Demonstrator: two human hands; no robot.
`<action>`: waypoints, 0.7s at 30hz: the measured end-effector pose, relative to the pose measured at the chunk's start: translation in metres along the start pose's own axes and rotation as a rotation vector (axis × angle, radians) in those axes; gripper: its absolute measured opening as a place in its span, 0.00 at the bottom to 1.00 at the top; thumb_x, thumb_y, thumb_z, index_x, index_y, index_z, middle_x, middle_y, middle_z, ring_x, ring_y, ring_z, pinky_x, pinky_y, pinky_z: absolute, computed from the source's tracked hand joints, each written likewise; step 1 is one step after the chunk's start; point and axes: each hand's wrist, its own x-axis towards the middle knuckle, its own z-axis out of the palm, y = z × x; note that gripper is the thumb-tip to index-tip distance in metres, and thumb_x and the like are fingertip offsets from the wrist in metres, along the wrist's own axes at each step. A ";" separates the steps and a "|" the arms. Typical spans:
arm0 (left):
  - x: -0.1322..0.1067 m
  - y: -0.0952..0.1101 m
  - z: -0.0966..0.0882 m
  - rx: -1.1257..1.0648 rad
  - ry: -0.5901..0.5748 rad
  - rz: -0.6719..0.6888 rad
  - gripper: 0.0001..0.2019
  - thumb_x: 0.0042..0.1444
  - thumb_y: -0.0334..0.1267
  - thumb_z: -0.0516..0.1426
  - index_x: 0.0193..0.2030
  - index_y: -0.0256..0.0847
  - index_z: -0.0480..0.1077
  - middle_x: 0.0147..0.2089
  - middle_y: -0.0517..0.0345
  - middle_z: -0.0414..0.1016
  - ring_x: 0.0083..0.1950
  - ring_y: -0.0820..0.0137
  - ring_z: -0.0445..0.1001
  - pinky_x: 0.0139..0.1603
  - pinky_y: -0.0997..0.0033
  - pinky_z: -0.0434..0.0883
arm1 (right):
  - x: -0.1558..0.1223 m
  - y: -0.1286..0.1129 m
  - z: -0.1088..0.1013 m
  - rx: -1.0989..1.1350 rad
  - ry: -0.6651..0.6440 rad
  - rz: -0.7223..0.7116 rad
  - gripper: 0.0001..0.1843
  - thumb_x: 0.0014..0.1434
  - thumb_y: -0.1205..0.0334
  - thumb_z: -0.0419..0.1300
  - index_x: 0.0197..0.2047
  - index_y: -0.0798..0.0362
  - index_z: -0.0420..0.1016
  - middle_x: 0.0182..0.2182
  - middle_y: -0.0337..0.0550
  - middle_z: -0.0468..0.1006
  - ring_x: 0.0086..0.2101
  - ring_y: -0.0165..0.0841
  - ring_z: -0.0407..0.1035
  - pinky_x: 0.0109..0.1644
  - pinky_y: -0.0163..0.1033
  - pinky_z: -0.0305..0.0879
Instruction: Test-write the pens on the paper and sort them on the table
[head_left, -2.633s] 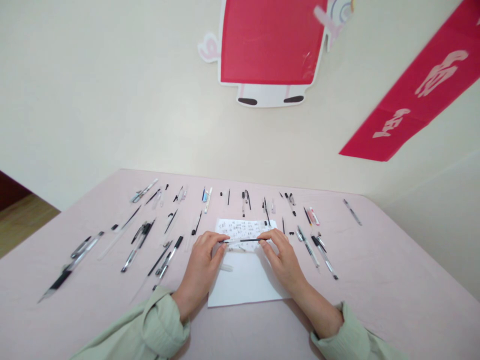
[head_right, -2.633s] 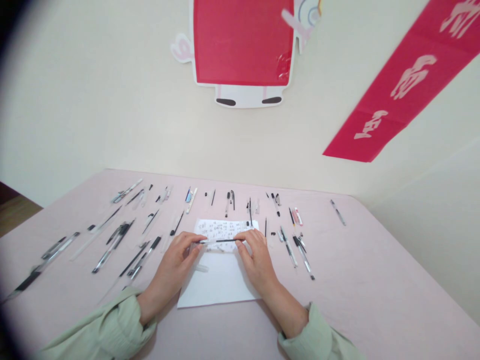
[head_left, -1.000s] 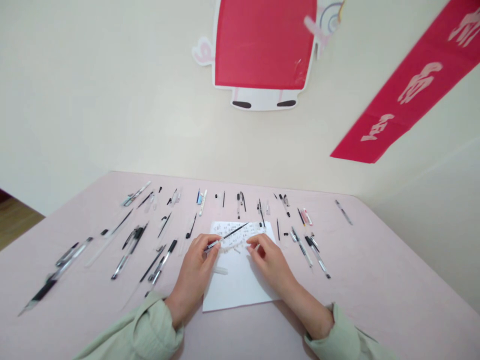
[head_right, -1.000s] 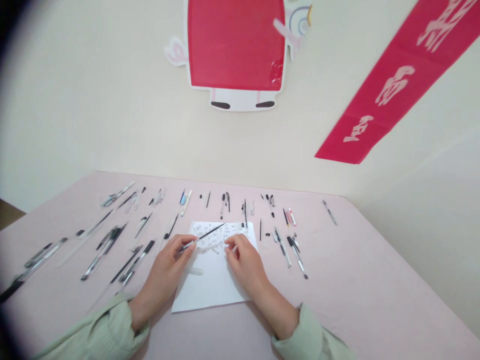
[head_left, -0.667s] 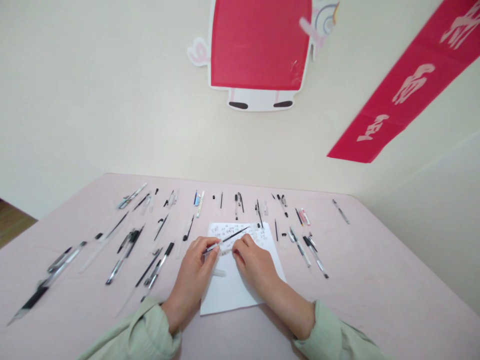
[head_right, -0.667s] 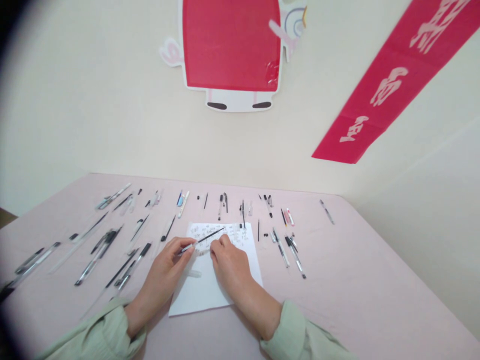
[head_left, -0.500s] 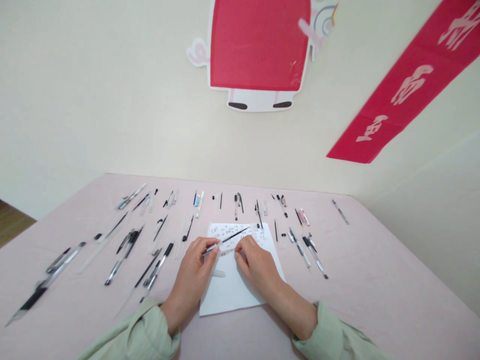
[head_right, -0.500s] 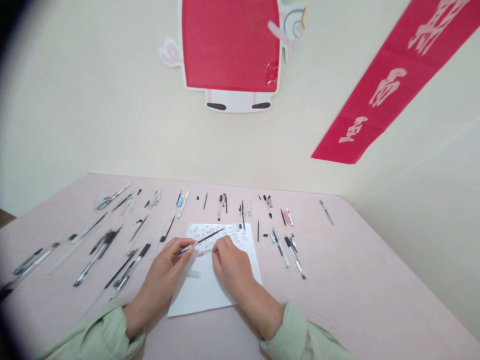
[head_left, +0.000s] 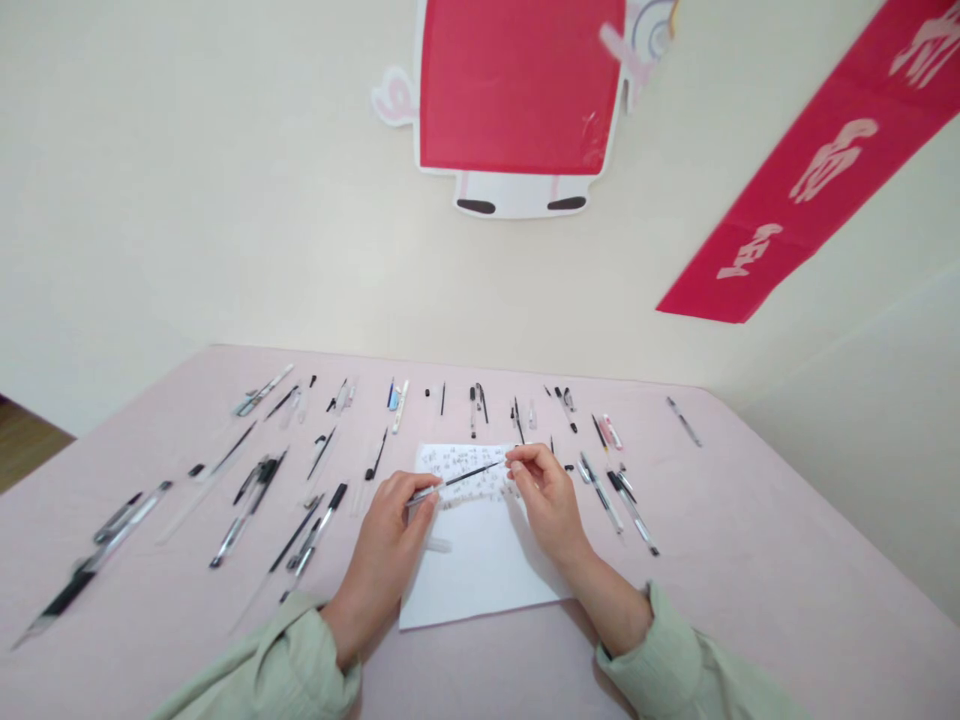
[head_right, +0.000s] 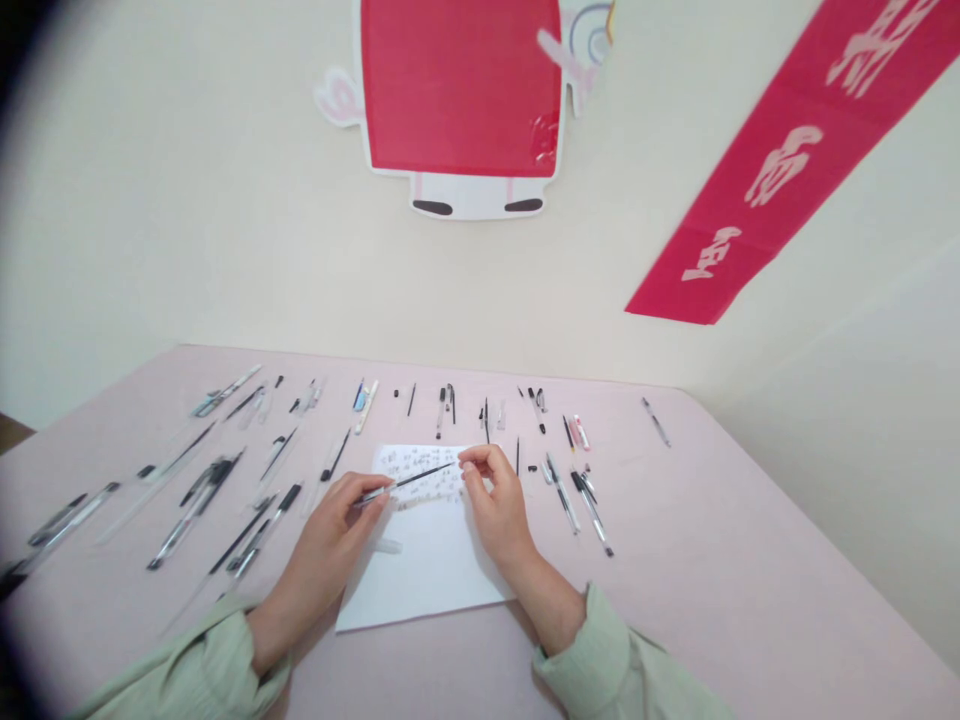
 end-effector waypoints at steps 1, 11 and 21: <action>0.000 0.000 0.000 0.000 -0.001 0.002 0.10 0.61 0.42 0.51 0.41 0.43 0.70 0.42 0.53 0.72 0.47 0.61 0.69 0.50 0.59 0.66 | 0.000 -0.001 0.000 -0.009 -0.006 -0.006 0.06 0.61 0.61 0.54 0.39 0.51 0.70 0.35 0.41 0.72 0.37 0.33 0.69 0.43 0.39 0.66; 0.000 -0.003 0.000 0.011 -0.019 0.014 0.10 0.61 0.41 0.51 0.42 0.43 0.71 0.43 0.54 0.72 0.48 0.62 0.69 0.50 0.61 0.66 | -0.001 0.001 0.000 -0.043 -0.030 -0.003 0.05 0.61 0.62 0.54 0.39 0.52 0.70 0.35 0.42 0.72 0.38 0.34 0.69 0.44 0.40 0.65; 0.000 -0.001 -0.001 0.017 -0.049 0.041 0.10 0.61 0.42 0.52 0.42 0.43 0.71 0.42 0.54 0.73 0.47 0.62 0.69 0.50 0.60 0.66 | -0.003 -0.003 0.002 -0.075 -0.131 -0.041 0.06 0.60 0.65 0.54 0.38 0.51 0.72 0.35 0.41 0.74 0.38 0.33 0.69 0.43 0.38 0.64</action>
